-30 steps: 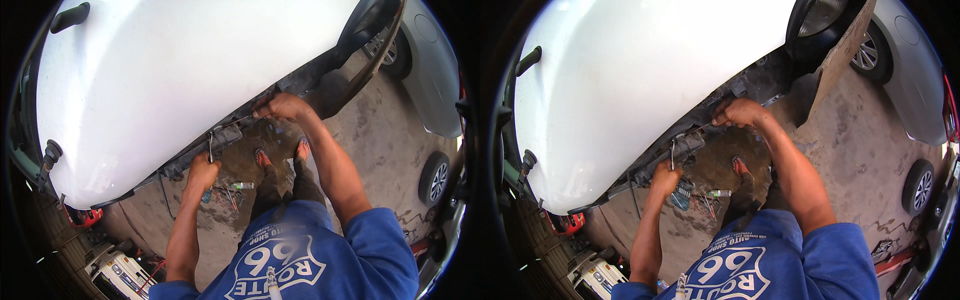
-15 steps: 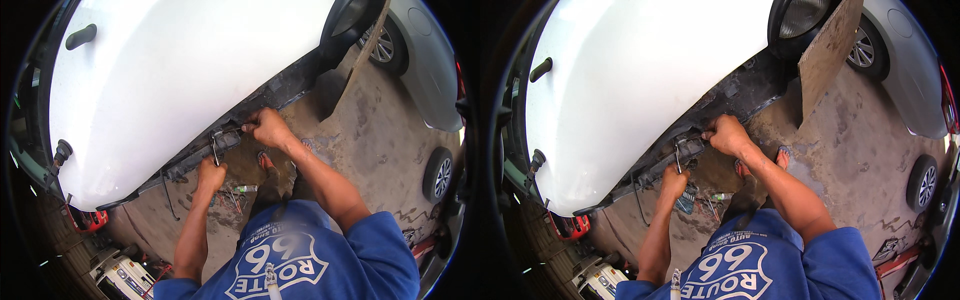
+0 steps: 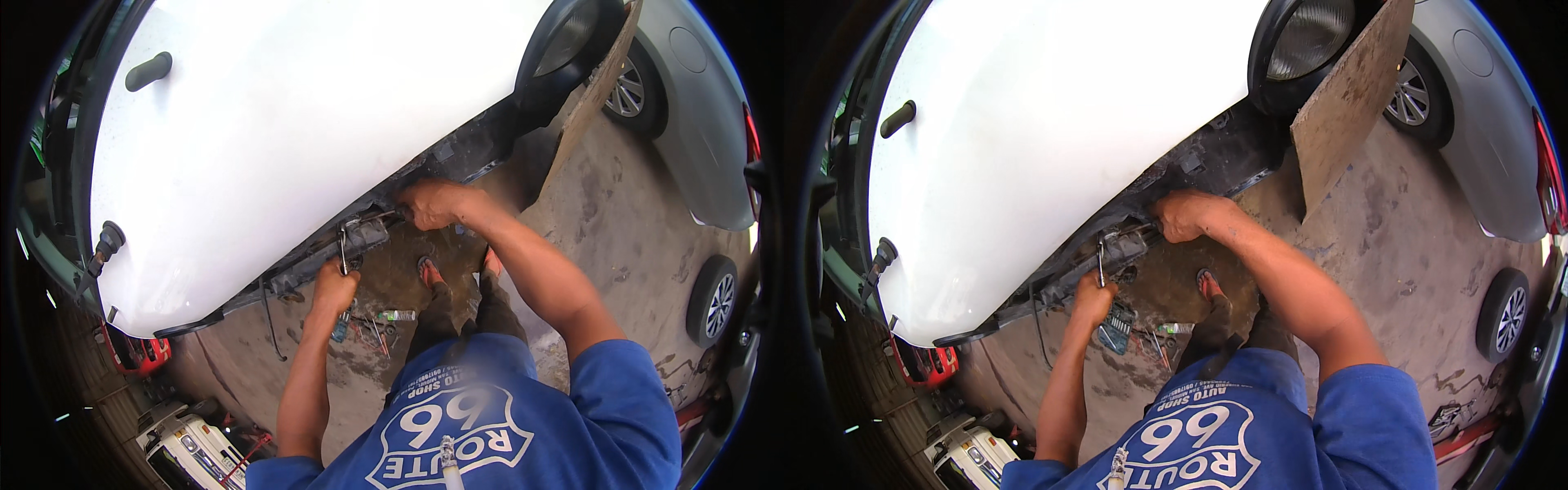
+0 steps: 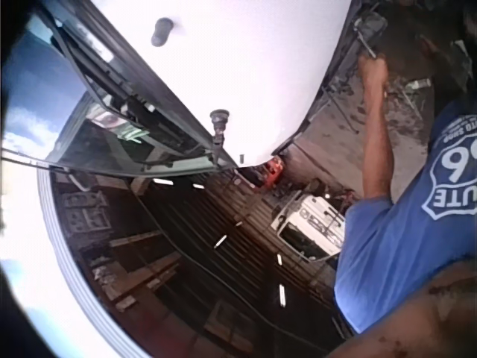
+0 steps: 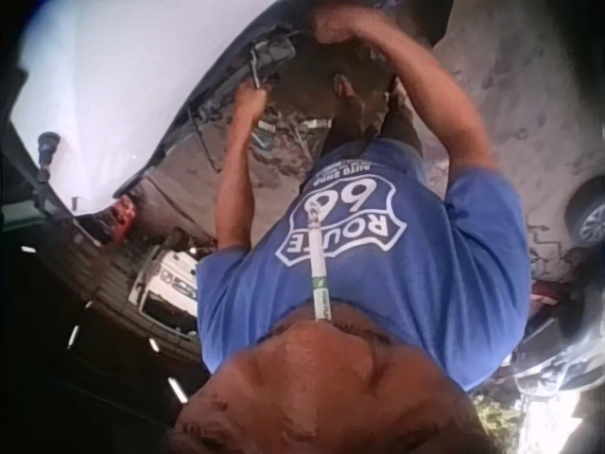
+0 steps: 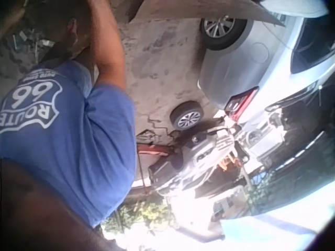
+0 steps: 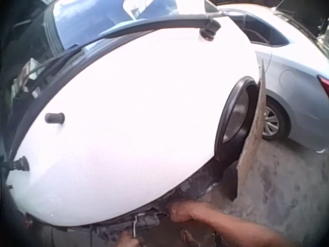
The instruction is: The person retrieves pliers from a tool cart and uses them to loosen and remove bolts from the front radiator area of a white car. The person manipulates the radiator and surrounding components with both hands and the pliers.
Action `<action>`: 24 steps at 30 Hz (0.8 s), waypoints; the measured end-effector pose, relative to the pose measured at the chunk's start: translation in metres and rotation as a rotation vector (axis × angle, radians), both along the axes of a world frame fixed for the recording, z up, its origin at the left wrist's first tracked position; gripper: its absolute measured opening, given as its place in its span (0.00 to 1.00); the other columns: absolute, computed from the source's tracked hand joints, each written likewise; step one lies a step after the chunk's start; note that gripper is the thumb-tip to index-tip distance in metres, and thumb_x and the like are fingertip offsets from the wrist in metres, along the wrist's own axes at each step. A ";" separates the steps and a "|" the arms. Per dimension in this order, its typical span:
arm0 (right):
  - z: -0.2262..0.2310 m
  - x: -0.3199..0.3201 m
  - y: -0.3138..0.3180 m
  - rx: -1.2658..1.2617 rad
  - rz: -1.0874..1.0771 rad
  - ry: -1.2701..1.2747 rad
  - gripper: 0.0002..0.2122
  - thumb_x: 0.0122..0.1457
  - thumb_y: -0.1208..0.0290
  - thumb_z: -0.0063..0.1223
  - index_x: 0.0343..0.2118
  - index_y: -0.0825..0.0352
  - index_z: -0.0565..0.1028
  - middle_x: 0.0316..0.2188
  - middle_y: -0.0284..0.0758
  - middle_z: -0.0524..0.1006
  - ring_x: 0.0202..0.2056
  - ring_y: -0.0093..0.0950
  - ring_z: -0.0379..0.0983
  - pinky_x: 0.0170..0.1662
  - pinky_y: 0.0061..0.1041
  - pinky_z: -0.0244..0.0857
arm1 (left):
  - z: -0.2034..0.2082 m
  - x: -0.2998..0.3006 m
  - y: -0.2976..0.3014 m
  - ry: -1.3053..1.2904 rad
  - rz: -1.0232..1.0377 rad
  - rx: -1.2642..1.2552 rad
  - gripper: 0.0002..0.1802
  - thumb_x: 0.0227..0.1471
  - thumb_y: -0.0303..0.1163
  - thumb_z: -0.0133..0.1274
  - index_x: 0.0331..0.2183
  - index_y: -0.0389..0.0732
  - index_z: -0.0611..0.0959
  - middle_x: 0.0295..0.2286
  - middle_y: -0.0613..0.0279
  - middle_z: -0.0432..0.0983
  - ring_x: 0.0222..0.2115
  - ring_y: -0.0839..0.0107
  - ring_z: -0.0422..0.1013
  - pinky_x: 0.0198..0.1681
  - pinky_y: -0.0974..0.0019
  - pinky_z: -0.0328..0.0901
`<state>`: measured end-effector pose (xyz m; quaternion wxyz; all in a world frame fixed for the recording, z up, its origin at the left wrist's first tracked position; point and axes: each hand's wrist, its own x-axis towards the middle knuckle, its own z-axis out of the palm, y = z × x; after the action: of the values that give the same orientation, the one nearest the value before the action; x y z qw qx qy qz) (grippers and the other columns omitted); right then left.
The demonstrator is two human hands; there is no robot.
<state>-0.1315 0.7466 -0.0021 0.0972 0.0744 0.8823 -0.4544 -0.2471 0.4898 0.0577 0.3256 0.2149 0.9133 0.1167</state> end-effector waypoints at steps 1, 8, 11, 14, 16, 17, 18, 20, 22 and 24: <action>0.004 -0.004 0.001 0.015 0.015 -0.027 0.14 0.61 0.63 0.53 0.46 0.64 0.80 0.41 0.49 0.81 0.45 0.49 0.76 0.48 0.42 0.71 | 0.001 -0.001 0.000 -0.003 0.000 -0.015 0.11 0.44 0.30 0.55 0.28 0.31 0.79 0.22 0.45 0.77 0.26 0.54 0.75 0.33 0.53 0.67; 0.008 0.007 -0.009 -0.008 -0.122 0.015 0.16 0.57 0.56 0.61 0.41 0.64 0.82 0.33 0.46 0.81 0.39 0.49 0.78 0.44 0.44 0.71 | 0.003 -0.002 0.002 -0.007 -0.013 -0.044 0.11 0.44 0.30 0.55 0.27 0.29 0.78 0.22 0.42 0.76 0.26 0.53 0.75 0.34 0.52 0.67; 0.000 0.011 -0.021 -0.095 -0.257 -0.006 0.15 0.57 0.56 0.61 0.37 0.63 0.83 0.32 0.47 0.81 0.38 0.49 0.78 0.43 0.44 0.70 | 0.000 0.002 0.002 0.005 -0.013 -0.034 0.11 0.44 0.30 0.55 0.26 0.29 0.78 0.22 0.42 0.76 0.26 0.53 0.75 0.33 0.52 0.67; -0.006 0.014 -0.031 -0.096 -0.324 -0.015 0.18 0.57 0.53 0.61 0.38 0.64 0.83 0.33 0.48 0.81 0.39 0.48 0.78 0.45 0.43 0.70 | -0.004 0.007 0.002 0.024 0.008 -0.011 0.11 0.44 0.29 0.55 0.26 0.29 0.78 0.21 0.43 0.75 0.25 0.53 0.74 0.33 0.52 0.67; -0.008 0.017 -0.038 -0.113 -0.372 -0.030 0.18 0.56 0.52 0.62 0.39 0.64 0.83 0.32 0.47 0.81 0.39 0.48 0.78 0.44 0.42 0.70 | -0.005 0.009 0.000 0.034 0.003 0.048 0.11 0.43 0.30 0.55 0.26 0.29 0.78 0.21 0.43 0.75 0.25 0.53 0.74 0.34 0.52 0.66; -0.008 0.018 -0.039 -0.125 -0.411 -0.016 0.18 0.56 0.52 0.62 0.39 0.64 0.83 0.32 0.47 0.81 0.38 0.47 0.78 0.44 0.42 0.70 | -0.006 0.009 0.001 0.036 0.015 0.018 0.11 0.43 0.29 0.55 0.26 0.29 0.78 0.21 0.45 0.75 0.24 0.55 0.73 0.33 0.53 0.66; -0.007 0.022 -0.046 -0.146 -0.422 -0.039 0.18 0.56 0.52 0.62 0.38 0.64 0.83 0.32 0.47 0.81 0.38 0.47 0.78 0.44 0.42 0.70 | -0.006 0.012 -0.002 0.035 0.020 0.012 0.10 0.43 0.29 0.54 0.25 0.30 0.77 0.21 0.47 0.75 0.24 0.58 0.72 0.31 0.54 0.65; -0.007 0.025 -0.053 -0.181 -0.465 -0.032 0.18 0.56 0.52 0.62 0.38 0.64 0.83 0.31 0.47 0.81 0.38 0.47 0.78 0.43 0.42 0.70 | -0.007 0.014 -0.003 0.034 0.040 0.018 0.10 0.43 0.29 0.53 0.25 0.30 0.77 0.20 0.49 0.74 0.23 0.60 0.70 0.31 0.55 0.64; -0.006 0.027 -0.063 -0.220 -0.514 -0.103 0.17 0.56 0.53 0.62 0.37 0.64 0.84 0.32 0.47 0.82 0.39 0.47 0.78 0.43 0.41 0.71 | -0.009 0.016 -0.001 0.037 0.079 0.037 0.10 0.44 0.29 0.53 0.25 0.30 0.77 0.20 0.50 0.74 0.24 0.60 0.71 0.31 0.54 0.64; -0.004 0.028 -0.070 -0.250 -0.576 -0.126 0.16 0.56 0.54 0.62 0.37 0.64 0.84 0.33 0.46 0.82 0.39 0.46 0.78 0.44 0.40 0.71 | -0.010 0.016 0.003 0.051 0.078 0.058 0.09 0.44 0.29 0.52 0.26 0.31 0.78 0.19 0.52 0.73 0.21 0.61 0.70 0.28 0.55 0.63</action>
<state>-0.1037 0.6761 -0.0065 0.0274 0.3364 0.7545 -0.5628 -0.2314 0.4926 0.0482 0.2912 0.1914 0.9252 0.1502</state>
